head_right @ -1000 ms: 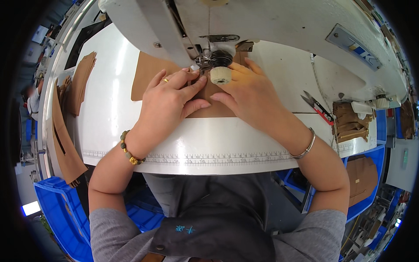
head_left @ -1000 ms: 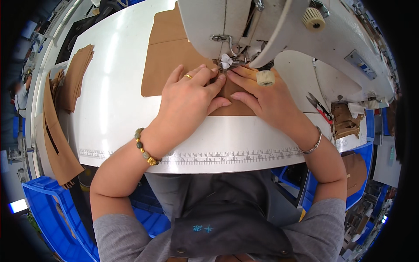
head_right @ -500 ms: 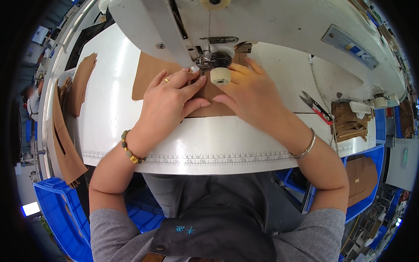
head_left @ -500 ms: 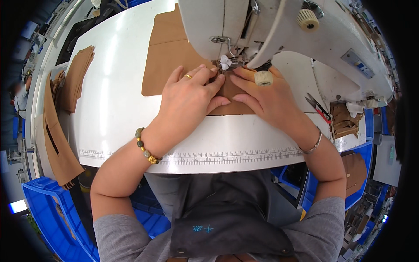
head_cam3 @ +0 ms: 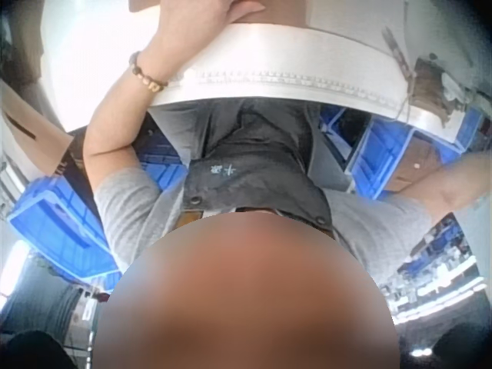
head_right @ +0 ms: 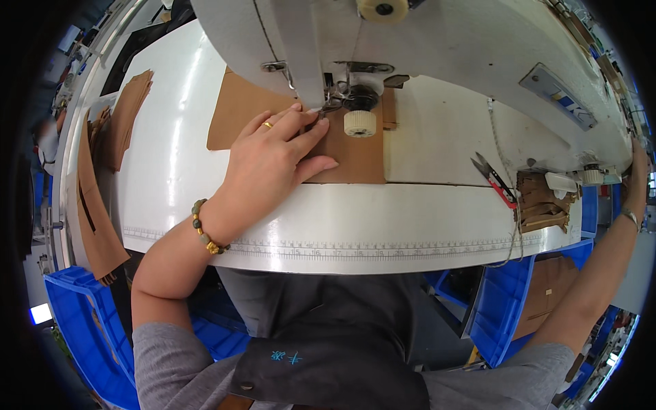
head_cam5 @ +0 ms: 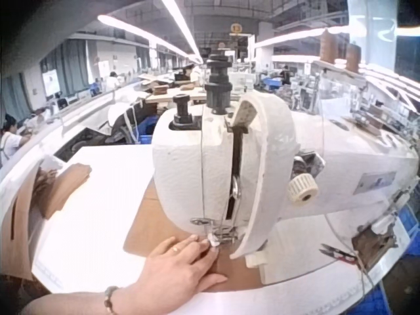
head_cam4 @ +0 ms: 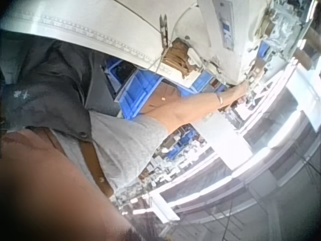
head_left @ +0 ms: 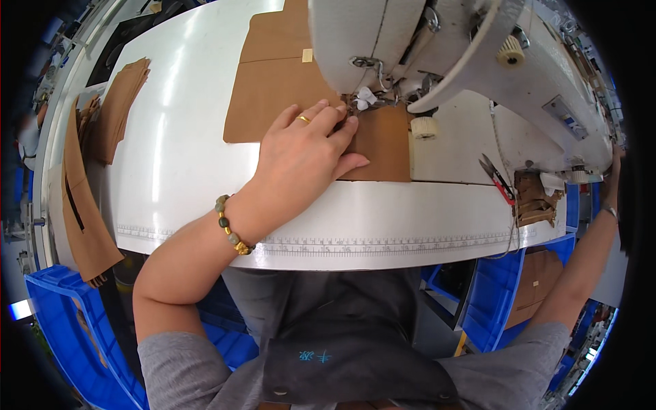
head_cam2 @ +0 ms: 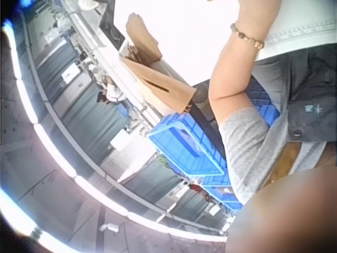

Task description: Sewing a zipper onto a leather bag panel using an industrial sewing machine.

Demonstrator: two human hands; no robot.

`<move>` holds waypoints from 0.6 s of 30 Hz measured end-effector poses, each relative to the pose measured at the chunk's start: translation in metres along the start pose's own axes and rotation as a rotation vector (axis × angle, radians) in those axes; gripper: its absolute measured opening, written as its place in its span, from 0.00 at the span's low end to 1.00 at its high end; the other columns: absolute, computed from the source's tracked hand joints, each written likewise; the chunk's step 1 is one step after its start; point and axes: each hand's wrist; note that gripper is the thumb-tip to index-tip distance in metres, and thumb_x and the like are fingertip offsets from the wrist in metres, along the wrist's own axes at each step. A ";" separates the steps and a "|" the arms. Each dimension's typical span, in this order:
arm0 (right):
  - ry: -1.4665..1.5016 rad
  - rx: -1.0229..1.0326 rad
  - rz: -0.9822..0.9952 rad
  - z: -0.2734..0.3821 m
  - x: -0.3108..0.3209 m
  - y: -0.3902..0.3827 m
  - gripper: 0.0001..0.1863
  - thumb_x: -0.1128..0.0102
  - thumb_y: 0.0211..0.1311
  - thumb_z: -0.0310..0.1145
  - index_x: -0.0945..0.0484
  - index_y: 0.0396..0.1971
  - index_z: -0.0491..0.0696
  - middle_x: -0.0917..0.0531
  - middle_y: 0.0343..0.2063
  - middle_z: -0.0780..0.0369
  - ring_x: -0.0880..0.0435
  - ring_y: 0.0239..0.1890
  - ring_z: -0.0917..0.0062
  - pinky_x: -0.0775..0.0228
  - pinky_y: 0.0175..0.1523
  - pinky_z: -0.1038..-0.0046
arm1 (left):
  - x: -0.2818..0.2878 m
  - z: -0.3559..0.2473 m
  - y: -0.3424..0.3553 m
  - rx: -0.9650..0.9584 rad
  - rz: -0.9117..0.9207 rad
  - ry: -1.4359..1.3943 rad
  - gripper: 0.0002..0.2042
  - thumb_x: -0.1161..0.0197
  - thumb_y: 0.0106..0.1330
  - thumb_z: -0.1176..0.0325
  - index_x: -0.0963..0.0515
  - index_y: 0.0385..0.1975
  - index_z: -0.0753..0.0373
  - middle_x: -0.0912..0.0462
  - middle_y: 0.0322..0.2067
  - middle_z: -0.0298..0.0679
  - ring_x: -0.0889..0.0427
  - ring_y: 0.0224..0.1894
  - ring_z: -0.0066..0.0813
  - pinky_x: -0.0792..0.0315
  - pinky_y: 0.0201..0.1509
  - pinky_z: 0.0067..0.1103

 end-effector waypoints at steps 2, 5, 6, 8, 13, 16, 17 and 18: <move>0.317 -0.095 0.093 -0.043 -0.003 0.003 0.18 0.47 0.83 0.39 0.17 0.53 0.39 0.14 0.48 0.57 0.16 0.50 0.69 0.22 0.53 0.64 | 0.000 0.001 0.001 -0.001 0.002 0.000 0.25 0.29 0.65 0.49 0.14 0.55 0.60 0.14 0.54 0.39 0.17 0.63 0.40 0.25 0.66 0.40; 0.663 -0.160 -0.034 -0.091 -0.037 -0.046 0.24 0.49 0.83 0.44 0.21 0.62 0.40 0.16 0.56 0.57 0.16 0.57 0.69 0.20 0.58 0.64 | -0.001 0.001 0.000 0.005 -0.001 0.003 0.25 0.28 0.64 0.49 0.14 0.54 0.60 0.14 0.53 0.38 0.17 0.62 0.40 0.25 0.66 0.40; 0.875 -0.222 -0.140 -0.103 -0.052 -0.069 0.28 0.51 0.84 0.49 0.26 0.68 0.41 0.18 0.61 0.58 0.18 0.60 0.70 0.21 0.60 0.65 | -0.001 0.001 0.000 0.001 -0.002 0.001 0.25 0.28 0.64 0.49 0.14 0.54 0.60 0.14 0.53 0.38 0.17 0.62 0.40 0.25 0.66 0.40; 0.757 -0.179 -0.186 -0.114 -0.068 -0.095 0.30 0.49 0.83 0.50 0.28 0.70 0.40 0.18 0.60 0.56 0.18 0.61 0.69 0.22 0.63 0.65 | -0.001 0.001 0.000 -0.007 -0.002 0.001 0.25 0.28 0.64 0.49 0.13 0.54 0.60 0.14 0.52 0.38 0.17 0.62 0.39 0.25 0.66 0.41; 0.500 -0.005 -0.194 -0.088 -0.024 -0.034 0.32 0.48 0.82 0.52 0.27 0.70 0.42 0.19 0.63 0.57 0.18 0.61 0.69 0.23 0.64 0.65 | -0.001 0.001 0.000 -0.001 -0.018 0.002 0.24 0.28 0.64 0.49 0.13 0.53 0.60 0.15 0.52 0.38 0.17 0.62 0.38 0.25 0.66 0.42; 0.632 -0.323 0.092 -0.078 -0.002 0.005 0.31 0.45 0.81 0.53 0.25 0.68 0.42 0.19 0.63 0.57 0.20 0.65 0.65 0.28 0.69 0.60 | -0.001 0.001 0.000 0.001 -0.010 0.006 0.24 0.28 0.64 0.49 0.13 0.53 0.60 0.15 0.52 0.37 0.17 0.62 0.38 0.25 0.66 0.42; 0.628 -0.324 0.089 -0.083 -0.004 0.003 0.31 0.45 0.81 0.53 0.25 0.68 0.42 0.19 0.63 0.57 0.20 0.65 0.65 0.28 0.69 0.60 | -0.001 0.000 0.000 -0.002 -0.010 0.003 0.24 0.28 0.64 0.49 0.13 0.53 0.60 0.15 0.52 0.37 0.17 0.62 0.38 0.25 0.66 0.42; 0.710 -0.279 0.008 -0.091 -0.012 -0.009 0.31 0.46 0.81 0.53 0.26 0.70 0.44 0.20 0.64 0.58 0.19 0.63 0.68 0.26 0.67 0.62 | -0.001 0.001 0.000 -0.002 -0.006 0.010 0.24 0.28 0.64 0.49 0.13 0.53 0.60 0.15 0.52 0.37 0.18 0.62 0.37 0.25 0.66 0.42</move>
Point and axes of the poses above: each hand's wrist, its own y-axis towards the middle knuckle, its own x-axis out of the back of the hand, z = x × y
